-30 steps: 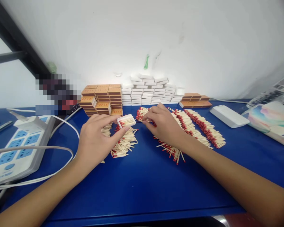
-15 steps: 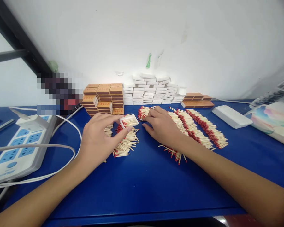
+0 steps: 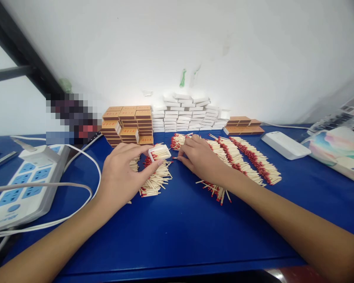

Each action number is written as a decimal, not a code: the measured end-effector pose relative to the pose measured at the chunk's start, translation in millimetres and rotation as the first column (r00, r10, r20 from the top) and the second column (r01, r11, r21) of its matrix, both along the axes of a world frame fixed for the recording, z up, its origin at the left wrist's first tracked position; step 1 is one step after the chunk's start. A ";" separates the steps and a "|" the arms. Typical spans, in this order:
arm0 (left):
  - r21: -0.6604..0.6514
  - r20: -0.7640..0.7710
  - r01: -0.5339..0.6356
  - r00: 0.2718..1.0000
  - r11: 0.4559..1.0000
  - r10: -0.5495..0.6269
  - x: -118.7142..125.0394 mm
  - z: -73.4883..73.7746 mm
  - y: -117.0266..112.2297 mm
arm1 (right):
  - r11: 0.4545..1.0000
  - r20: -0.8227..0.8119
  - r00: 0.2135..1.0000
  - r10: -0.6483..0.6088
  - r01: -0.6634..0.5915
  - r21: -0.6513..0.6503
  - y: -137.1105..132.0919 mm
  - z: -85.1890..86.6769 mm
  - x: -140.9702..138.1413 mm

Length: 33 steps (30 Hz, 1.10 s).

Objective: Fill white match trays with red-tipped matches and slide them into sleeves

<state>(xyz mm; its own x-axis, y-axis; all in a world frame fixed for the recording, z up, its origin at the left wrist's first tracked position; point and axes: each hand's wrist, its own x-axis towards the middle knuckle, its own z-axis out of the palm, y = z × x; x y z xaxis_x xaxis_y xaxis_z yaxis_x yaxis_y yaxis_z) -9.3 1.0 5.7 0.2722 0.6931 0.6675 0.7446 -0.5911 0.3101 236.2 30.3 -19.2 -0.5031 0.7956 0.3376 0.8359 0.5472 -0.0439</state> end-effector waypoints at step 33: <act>-0.002 0.009 0.092 0.996 0.996 -0.092 0.7 -1.8 -3.6 | 0.991 -0.078 0.990 -0.117 0.122 0.057 8.6 -0.3 11.5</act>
<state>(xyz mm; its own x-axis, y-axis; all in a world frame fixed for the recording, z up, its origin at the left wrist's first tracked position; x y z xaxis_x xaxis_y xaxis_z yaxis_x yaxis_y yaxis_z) -8.7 -2.7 3.9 0.3289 0.6667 0.6689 0.6842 -0.6564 0.3178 247.7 39.0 -19.4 -0.3776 0.8250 0.4205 0.8911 0.4473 -0.0773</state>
